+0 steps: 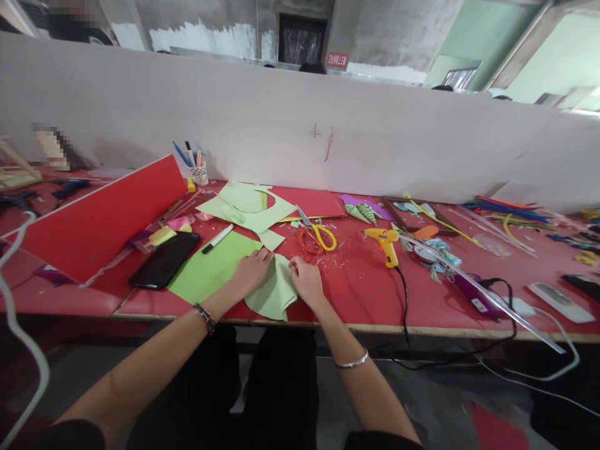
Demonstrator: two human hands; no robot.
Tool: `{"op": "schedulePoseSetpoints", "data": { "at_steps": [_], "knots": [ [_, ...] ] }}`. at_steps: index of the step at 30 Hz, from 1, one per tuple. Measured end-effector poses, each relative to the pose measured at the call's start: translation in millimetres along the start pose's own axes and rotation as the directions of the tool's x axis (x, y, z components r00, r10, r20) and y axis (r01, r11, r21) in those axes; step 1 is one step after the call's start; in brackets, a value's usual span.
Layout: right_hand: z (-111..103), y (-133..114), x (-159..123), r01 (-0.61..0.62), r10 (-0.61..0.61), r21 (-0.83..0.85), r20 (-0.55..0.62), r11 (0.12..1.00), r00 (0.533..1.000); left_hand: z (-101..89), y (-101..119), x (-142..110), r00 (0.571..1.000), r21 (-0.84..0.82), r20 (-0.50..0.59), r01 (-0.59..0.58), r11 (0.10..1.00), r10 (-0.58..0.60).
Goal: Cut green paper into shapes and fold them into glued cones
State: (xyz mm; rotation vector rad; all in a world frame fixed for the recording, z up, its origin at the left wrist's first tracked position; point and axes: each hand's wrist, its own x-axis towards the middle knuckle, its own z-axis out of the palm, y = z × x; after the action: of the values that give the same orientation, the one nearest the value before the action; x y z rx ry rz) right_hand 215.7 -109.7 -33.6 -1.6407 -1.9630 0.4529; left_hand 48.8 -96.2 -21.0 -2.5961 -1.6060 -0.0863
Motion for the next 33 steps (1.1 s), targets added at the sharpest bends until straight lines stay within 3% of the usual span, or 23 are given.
{"op": "schedulePoseSetpoints", "data": {
  "at_steps": [4, 10, 15, 18, 20, 26, 33],
  "knots": [
    [-1, -3, -7, 0.024, -0.026, -0.052, -0.034, 0.998, 0.999, -1.2, 3, 1, 1.0, 0.011, -0.004, -0.016, 1.0, 0.016],
    [-3, 0, -14, -0.056, 0.052, -0.042, -0.078, 0.998, 0.996, -8.5, 9, -6, 1.0, -0.006, 0.004, 0.016, 1.0, -0.016],
    [-5, 5, -16, -0.175, 0.203, 0.239, -0.099, 0.955, 0.974, -13.5, 26, -28, 0.996, -0.025, -0.012, 0.091, 0.996, -0.091],
    [-7, 7, -23, -0.252, 0.279, 0.432, 0.002, 0.866, 0.96, -8.6, 34, -34, 0.989, -0.013, -0.044, 0.139, 0.99, -0.139],
    [-9, 7, -31, -0.254, 0.259, 0.479, 0.056, 0.84, 0.964, -3.5, 34, -34, 0.992, -0.033, -0.065, 0.107, 0.994, -0.109],
    [-10, 1, -46, -0.178, 0.197, 0.247, -0.056, 0.952, 0.979, 7.6, 27, -32, 0.995, -0.121, -0.092, 0.015, 0.993, -0.026],
    [-13, 4, -52, -0.157, 0.171, 0.123, -0.113, 0.98, 0.979, 10.6, 24, -37, 0.996, -0.157, -0.082, 0.012, 0.988, -0.025]
  ]
}}
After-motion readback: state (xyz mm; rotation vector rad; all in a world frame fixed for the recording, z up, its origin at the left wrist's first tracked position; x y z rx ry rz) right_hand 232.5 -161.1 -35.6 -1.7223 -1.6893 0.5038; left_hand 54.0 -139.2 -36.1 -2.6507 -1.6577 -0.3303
